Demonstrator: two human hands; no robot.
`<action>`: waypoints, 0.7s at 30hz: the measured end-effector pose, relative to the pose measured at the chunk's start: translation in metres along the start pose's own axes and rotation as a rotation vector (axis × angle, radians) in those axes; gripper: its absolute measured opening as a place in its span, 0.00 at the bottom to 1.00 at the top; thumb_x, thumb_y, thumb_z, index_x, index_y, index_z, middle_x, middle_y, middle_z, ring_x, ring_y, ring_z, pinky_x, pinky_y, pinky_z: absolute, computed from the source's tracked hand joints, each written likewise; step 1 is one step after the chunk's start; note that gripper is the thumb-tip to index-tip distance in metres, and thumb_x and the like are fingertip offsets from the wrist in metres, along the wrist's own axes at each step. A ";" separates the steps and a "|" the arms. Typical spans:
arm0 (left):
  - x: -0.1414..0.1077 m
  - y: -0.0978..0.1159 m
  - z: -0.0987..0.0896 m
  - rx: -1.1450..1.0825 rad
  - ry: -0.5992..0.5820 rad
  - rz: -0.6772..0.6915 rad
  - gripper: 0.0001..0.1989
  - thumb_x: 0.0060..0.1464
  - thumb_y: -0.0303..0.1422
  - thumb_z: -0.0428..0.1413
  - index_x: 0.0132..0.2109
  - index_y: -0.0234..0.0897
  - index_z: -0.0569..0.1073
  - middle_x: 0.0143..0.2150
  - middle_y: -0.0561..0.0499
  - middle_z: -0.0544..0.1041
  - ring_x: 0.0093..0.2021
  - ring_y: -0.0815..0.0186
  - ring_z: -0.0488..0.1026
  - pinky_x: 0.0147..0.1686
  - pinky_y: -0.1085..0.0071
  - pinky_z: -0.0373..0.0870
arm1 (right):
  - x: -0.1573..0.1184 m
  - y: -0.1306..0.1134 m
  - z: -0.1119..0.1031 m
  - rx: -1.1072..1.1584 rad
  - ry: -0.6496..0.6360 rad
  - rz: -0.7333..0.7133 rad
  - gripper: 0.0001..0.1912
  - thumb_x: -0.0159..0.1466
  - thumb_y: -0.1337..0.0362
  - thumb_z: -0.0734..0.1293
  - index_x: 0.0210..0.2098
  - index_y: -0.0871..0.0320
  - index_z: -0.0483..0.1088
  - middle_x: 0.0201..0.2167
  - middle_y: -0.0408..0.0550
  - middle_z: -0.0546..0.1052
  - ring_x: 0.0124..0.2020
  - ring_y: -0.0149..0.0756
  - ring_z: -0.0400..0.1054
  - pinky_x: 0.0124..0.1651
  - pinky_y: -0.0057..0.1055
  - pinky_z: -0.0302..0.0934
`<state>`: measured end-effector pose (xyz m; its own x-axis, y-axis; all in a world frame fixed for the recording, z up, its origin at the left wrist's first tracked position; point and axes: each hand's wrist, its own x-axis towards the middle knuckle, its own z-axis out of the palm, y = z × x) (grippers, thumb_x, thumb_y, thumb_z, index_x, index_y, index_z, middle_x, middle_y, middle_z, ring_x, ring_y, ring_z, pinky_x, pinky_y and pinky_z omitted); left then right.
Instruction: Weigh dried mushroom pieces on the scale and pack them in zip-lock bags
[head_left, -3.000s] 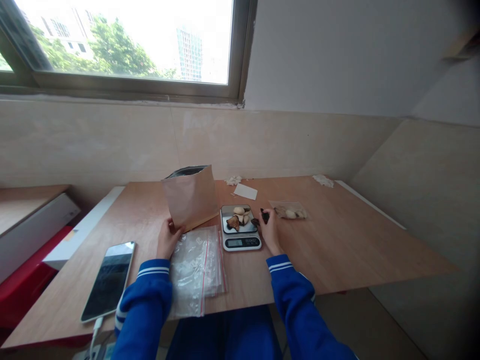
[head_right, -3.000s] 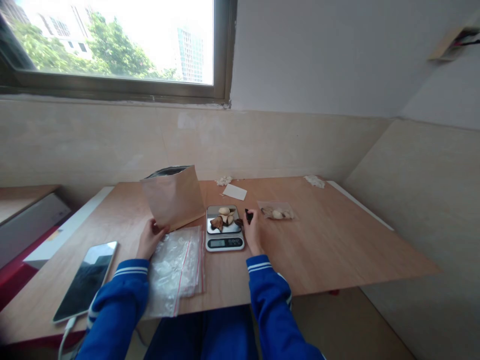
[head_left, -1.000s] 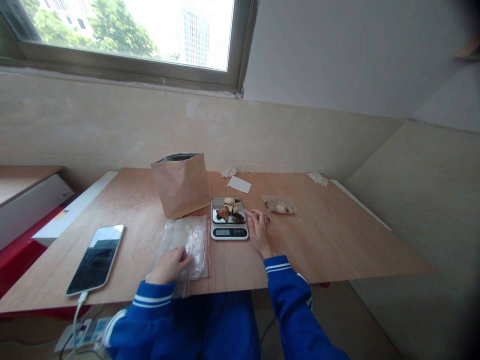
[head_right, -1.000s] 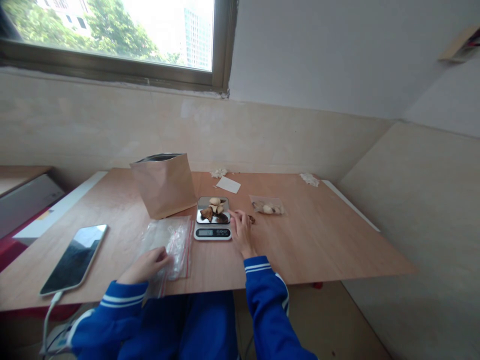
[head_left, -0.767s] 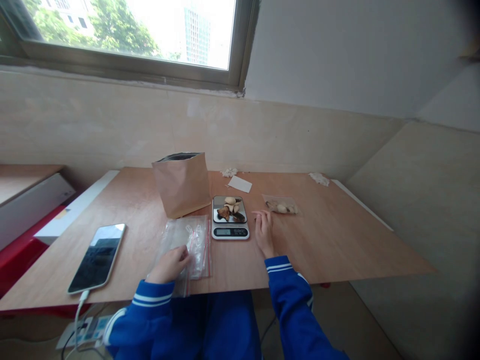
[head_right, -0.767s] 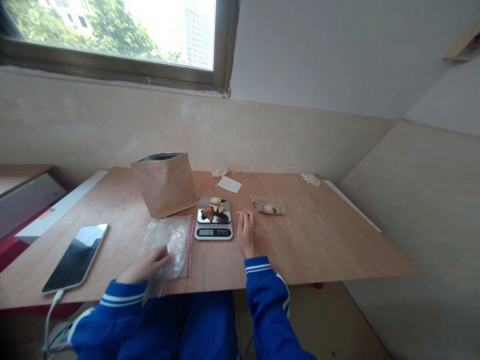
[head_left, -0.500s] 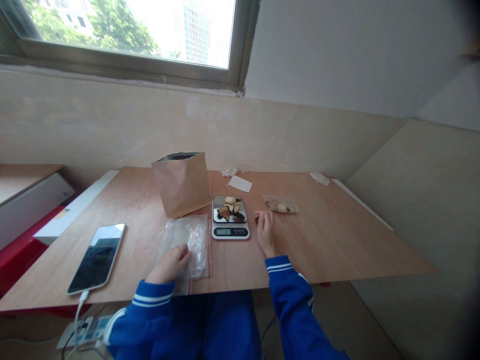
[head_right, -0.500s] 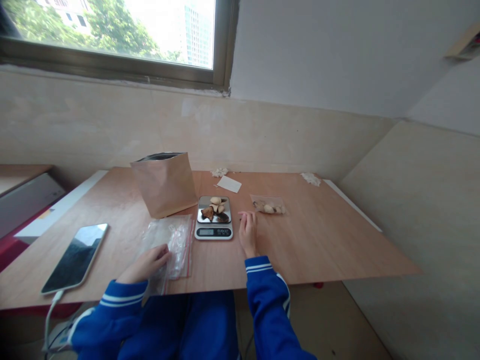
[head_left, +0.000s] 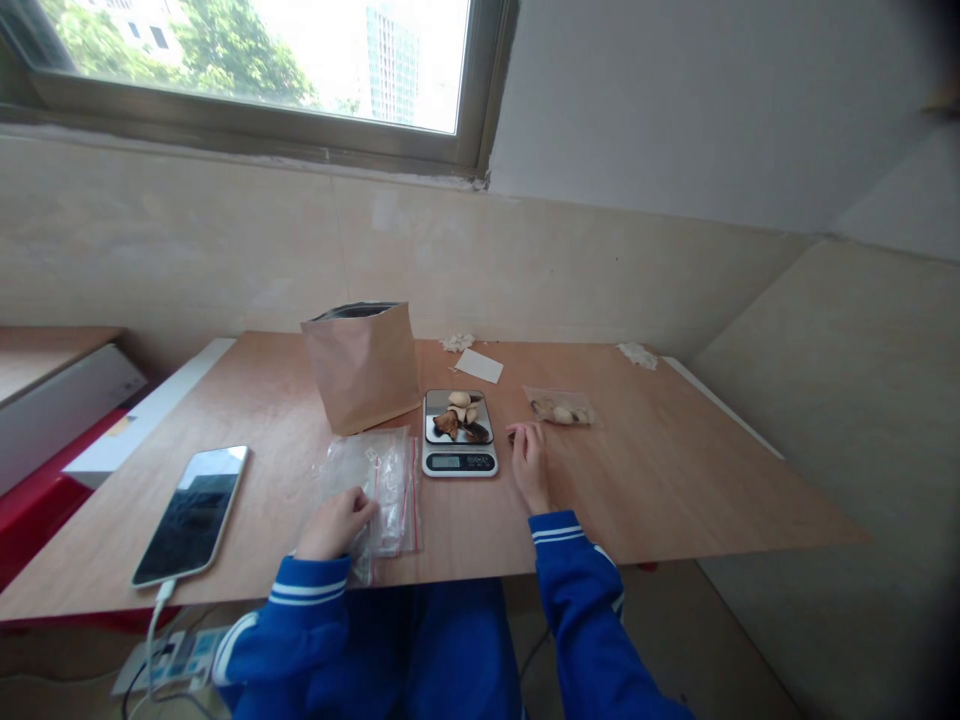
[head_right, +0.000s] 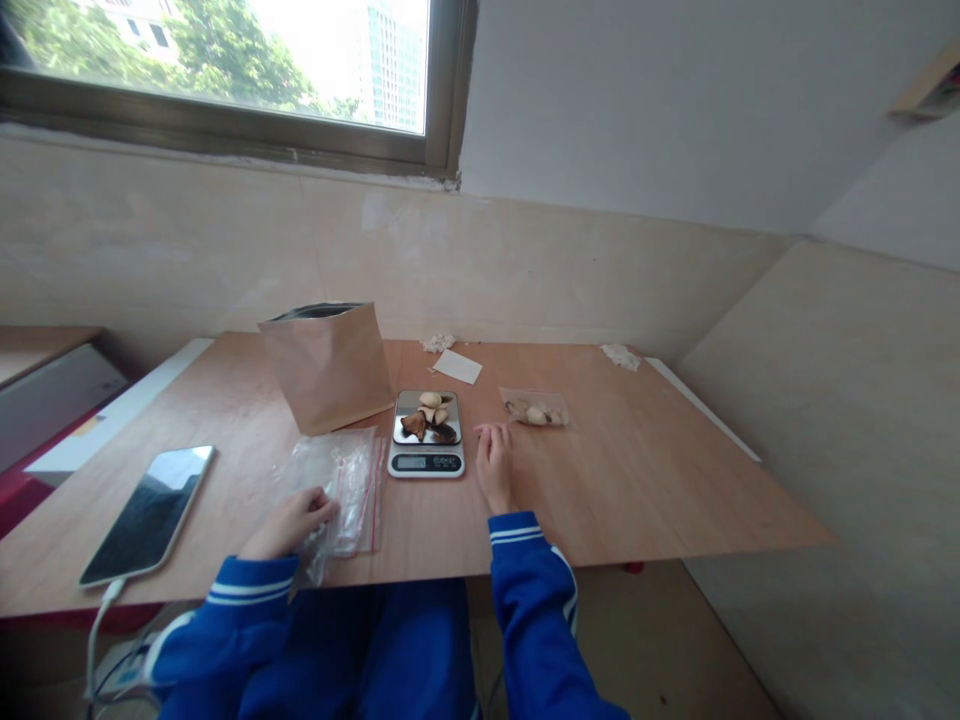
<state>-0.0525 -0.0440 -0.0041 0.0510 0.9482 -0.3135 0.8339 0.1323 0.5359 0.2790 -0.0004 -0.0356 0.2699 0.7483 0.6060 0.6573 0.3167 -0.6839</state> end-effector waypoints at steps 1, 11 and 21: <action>0.002 -0.004 0.000 0.005 0.015 -0.012 0.11 0.53 0.38 0.49 0.26 0.38 0.67 0.26 0.50 0.73 0.31 0.62 0.70 0.33 0.68 0.58 | 0.000 0.000 0.000 -0.002 0.000 -0.003 0.17 0.71 0.57 0.52 0.35 0.55 0.68 0.35 0.50 0.71 0.41 0.42 0.66 0.46 0.41 0.62; 0.007 -0.022 -0.007 -0.031 0.160 -0.055 0.14 0.56 0.41 0.48 0.28 0.38 0.67 0.25 0.49 0.73 0.30 0.60 0.72 0.33 0.67 0.62 | 0.001 -0.009 -0.003 -0.030 0.011 -0.013 0.17 0.71 0.58 0.52 0.35 0.55 0.68 0.35 0.51 0.72 0.41 0.42 0.66 0.47 0.41 0.62; 0.054 0.004 -0.074 -0.293 0.991 0.299 0.40 0.47 0.46 0.60 0.61 0.28 0.58 0.60 0.33 0.62 0.61 0.45 0.60 0.60 0.46 0.57 | 0.006 -0.027 -0.001 -0.041 -0.048 -0.128 0.16 0.70 0.62 0.53 0.44 0.55 0.72 0.41 0.53 0.73 0.47 0.42 0.67 0.52 0.41 0.62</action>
<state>-0.0872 0.0294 0.0390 -0.3466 0.7481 0.5658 0.6906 -0.2047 0.6937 0.2637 -0.0050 -0.0135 0.1492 0.7306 0.6663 0.7128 0.3875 -0.5846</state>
